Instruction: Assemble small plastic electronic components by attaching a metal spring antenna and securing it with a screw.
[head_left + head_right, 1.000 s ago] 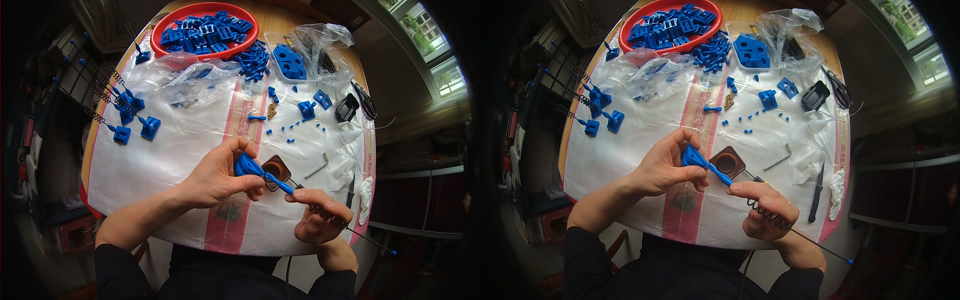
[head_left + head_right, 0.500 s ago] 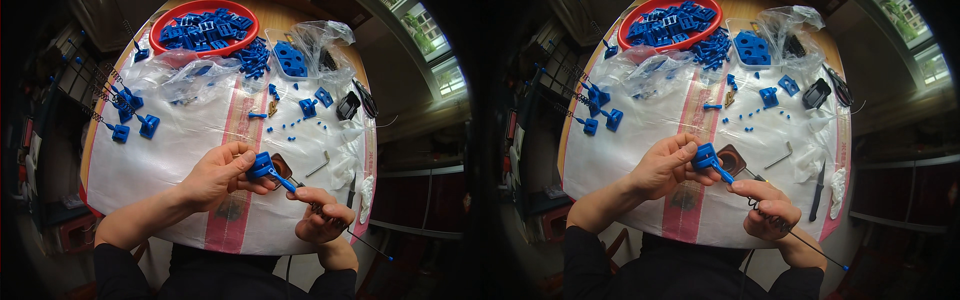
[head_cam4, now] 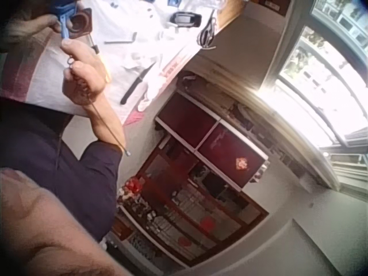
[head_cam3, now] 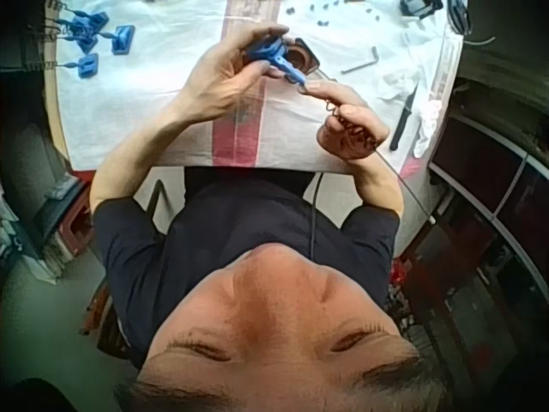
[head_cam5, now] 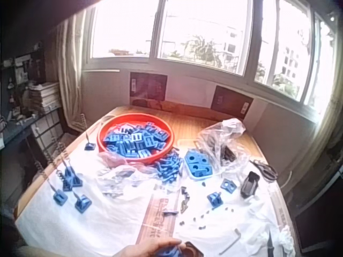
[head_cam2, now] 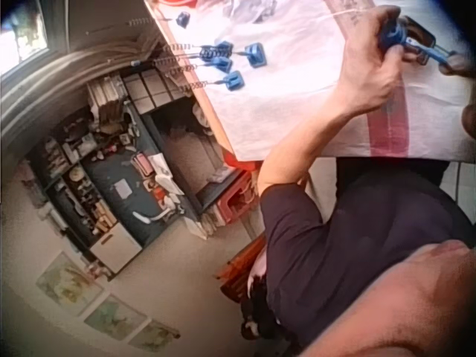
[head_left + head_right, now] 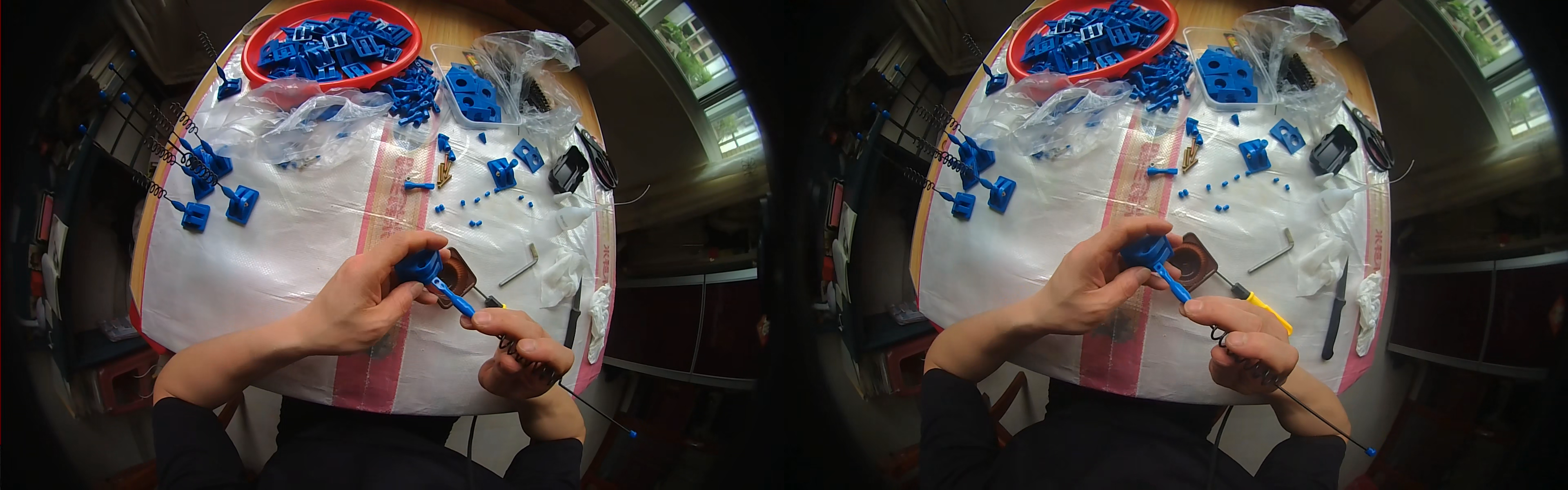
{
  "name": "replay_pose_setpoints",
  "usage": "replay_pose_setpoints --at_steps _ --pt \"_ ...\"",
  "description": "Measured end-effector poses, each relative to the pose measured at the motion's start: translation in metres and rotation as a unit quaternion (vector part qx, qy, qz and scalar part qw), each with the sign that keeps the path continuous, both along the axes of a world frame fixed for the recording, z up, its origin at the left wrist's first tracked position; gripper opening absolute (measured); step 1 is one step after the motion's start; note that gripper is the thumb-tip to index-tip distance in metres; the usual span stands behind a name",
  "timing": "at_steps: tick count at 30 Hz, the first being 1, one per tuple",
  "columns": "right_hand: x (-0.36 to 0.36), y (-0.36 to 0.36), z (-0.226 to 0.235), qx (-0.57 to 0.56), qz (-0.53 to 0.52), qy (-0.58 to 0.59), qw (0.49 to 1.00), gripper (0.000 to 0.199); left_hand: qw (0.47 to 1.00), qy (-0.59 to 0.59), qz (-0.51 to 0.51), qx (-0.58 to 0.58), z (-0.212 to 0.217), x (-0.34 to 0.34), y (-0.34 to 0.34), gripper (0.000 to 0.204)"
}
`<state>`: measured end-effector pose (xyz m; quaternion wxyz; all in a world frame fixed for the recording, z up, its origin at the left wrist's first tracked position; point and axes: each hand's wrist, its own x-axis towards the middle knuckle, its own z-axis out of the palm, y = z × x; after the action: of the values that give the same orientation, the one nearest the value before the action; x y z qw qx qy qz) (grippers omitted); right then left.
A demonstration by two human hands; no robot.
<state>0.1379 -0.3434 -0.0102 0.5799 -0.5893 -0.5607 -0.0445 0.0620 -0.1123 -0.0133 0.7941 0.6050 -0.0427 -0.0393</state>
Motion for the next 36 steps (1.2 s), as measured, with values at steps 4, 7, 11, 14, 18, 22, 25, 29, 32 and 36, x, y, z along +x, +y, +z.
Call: replay_pose_setpoints --at_steps 4,7,11,14,18,22,25,29,32,36 --pt "0.000 0.003 -0.002 -0.005 0.001 0.001 1.000 0.033 1.000 -0.021 0.012 0.010 -0.002 -0.001 -0.002 0.055" --pt "0.001 0.004 -0.003 -0.011 0.010 0.000 1.000 0.034 0.999 -0.028 0.016 0.042 -0.003 -0.002 -0.002 0.054" --pt "0.001 0.003 -0.001 -0.032 0.014 -0.002 0.999 0.035 0.995 -0.033 0.021 0.097 0.001 -0.002 -0.004 0.052" --pt "0.000 0.004 -0.002 -0.031 0.012 -0.003 0.999 0.035 0.992 -0.049 0.025 0.113 -0.002 -0.003 -0.006 0.050" --pt "0.000 0.008 -0.004 -0.032 0.013 0.010 0.999 0.034 0.989 -0.035 0.043 0.138 -0.004 -0.006 -0.007 0.048" --pt "-0.002 0.008 -0.004 -0.003 -0.003 0.057 0.998 0.037 0.957 -0.078 0.061 0.273 0.002 -0.005 -0.010 0.044" --pt "0.000 0.011 -0.001 0.028 -0.005 0.113 0.993 0.038 0.953 -0.119 0.047 0.274 0.007 -0.005 -0.010 0.039" --pt "-0.004 0.022 0.026 0.022 -0.022 0.177 0.984 0.031 0.934 -0.188 0.052 0.300 0.004 -0.004 -0.009 0.032" --pt "0.000 0.027 0.037 -0.036 -0.047 0.166 0.984 0.033 0.926 -0.198 0.068 0.313 0.003 -0.004 -0.009 0.026" --pt "0.020 0.058 0.051 -0.059 -0.037 0.166 0.984 0.027 0.973 -0.085 0.065 0.206 0.004 -0.004 -0.010 0.018"
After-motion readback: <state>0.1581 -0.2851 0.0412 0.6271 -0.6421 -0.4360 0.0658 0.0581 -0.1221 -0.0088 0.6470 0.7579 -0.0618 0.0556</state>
